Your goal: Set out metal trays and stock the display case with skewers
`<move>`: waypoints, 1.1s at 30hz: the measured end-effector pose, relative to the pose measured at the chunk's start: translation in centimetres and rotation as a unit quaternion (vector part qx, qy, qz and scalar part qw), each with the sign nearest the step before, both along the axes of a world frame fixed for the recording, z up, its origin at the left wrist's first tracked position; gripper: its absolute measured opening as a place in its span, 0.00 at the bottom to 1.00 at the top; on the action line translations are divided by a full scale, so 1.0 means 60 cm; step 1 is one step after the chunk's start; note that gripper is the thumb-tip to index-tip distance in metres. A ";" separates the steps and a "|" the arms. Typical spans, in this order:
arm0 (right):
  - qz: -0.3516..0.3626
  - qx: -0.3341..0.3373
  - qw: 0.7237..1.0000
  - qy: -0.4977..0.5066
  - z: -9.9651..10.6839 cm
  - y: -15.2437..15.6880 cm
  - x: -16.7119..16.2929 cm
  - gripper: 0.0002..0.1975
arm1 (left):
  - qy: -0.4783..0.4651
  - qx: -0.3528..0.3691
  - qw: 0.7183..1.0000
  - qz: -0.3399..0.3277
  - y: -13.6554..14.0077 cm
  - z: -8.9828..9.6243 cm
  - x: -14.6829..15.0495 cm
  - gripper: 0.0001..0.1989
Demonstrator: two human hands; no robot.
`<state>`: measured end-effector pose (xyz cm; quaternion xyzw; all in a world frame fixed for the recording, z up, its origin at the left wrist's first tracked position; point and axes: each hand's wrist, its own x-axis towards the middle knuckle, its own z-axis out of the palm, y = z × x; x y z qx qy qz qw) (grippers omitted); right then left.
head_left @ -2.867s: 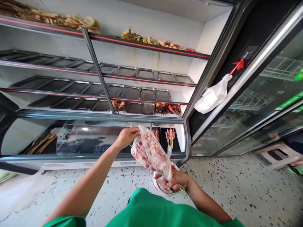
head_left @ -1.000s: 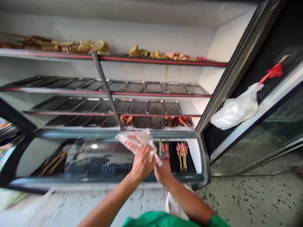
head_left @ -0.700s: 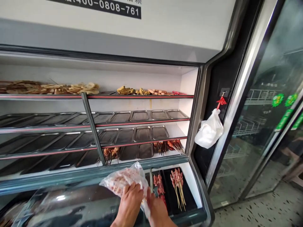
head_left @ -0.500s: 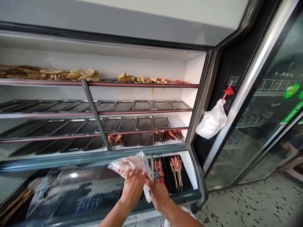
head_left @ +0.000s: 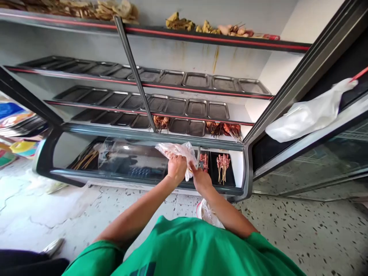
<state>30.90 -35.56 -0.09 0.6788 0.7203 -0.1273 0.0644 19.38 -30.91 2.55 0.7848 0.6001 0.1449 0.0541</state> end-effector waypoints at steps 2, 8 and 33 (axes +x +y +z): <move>0.008 -0.005 1.000 -0.007 0.000 0.000 -0.001 0.31 | -0.099 -0.013 0.995 0.025 0.005 -0.010 -0.012 0.07; 0.036 0.026 0.999 -0.009 -0.004 0.000 0.012 0.35 | -0.536 -0.104 0.835 0.067 0.012 -0.004 -0.068 0.06; 0.075 0.032 0.996 -0.032 0.001 -0.004 0.003 0.36 | -0.144 0.195 0.967 0.077 -0.016 0.088 -0.135 0.09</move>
